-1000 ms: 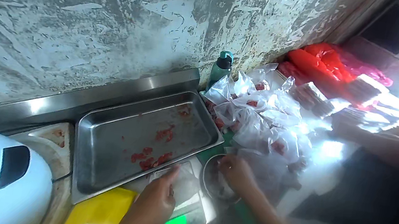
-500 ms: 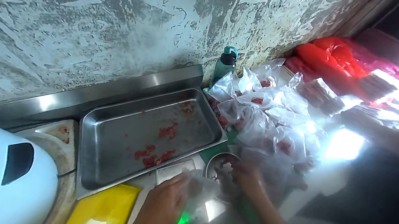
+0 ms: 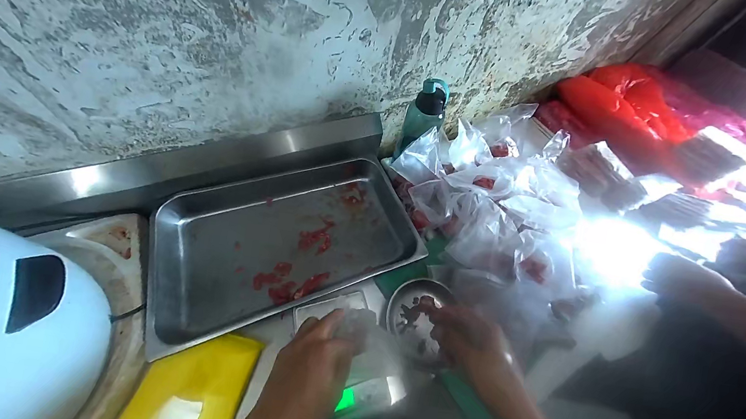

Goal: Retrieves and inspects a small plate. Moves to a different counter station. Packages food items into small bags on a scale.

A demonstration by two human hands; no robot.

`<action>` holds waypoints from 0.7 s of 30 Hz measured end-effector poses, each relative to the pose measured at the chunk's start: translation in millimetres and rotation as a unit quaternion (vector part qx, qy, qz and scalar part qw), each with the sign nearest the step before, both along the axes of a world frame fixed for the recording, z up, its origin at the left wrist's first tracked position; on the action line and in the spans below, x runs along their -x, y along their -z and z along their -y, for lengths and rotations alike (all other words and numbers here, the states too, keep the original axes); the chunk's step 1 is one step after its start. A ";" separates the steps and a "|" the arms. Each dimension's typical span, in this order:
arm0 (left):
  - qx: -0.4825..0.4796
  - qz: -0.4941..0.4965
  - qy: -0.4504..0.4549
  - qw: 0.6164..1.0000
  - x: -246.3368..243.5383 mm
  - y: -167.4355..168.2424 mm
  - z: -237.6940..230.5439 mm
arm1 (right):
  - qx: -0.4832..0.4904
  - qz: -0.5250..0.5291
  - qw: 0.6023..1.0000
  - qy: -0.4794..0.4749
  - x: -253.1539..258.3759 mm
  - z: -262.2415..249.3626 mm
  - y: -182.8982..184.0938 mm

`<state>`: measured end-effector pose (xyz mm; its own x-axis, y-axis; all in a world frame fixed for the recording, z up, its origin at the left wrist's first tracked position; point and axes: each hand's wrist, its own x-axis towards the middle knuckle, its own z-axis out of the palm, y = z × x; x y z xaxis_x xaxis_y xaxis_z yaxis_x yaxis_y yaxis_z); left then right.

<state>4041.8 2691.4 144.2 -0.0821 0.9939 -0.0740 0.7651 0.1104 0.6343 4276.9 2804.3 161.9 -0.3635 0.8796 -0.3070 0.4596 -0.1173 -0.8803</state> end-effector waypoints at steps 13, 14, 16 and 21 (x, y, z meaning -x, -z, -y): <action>-0.100 -0.036 -0.034 0.994 -22.2 14.6 -3.4 | -0.076 0.051 0.981 -0.169 4.5 12.4 -36.5; -0.114 -0.040 -0.052 0.991 -24.0 18.4 -4.5 | -0.075 0.075 0.979 -0.175 8.2 13.1 -39.2; -0.090 -0.021 -0.066 0.994 -26.5 17.5 -5.0 | -0.066 0.148 0.966 -0.200 23.0 16.6 -47.8; -0.033 0.028 -0.070 0.997 -25.8 3.8 -1.9 | -0.036 0.185 0.952 -0.242 55.4 17.6 -49.1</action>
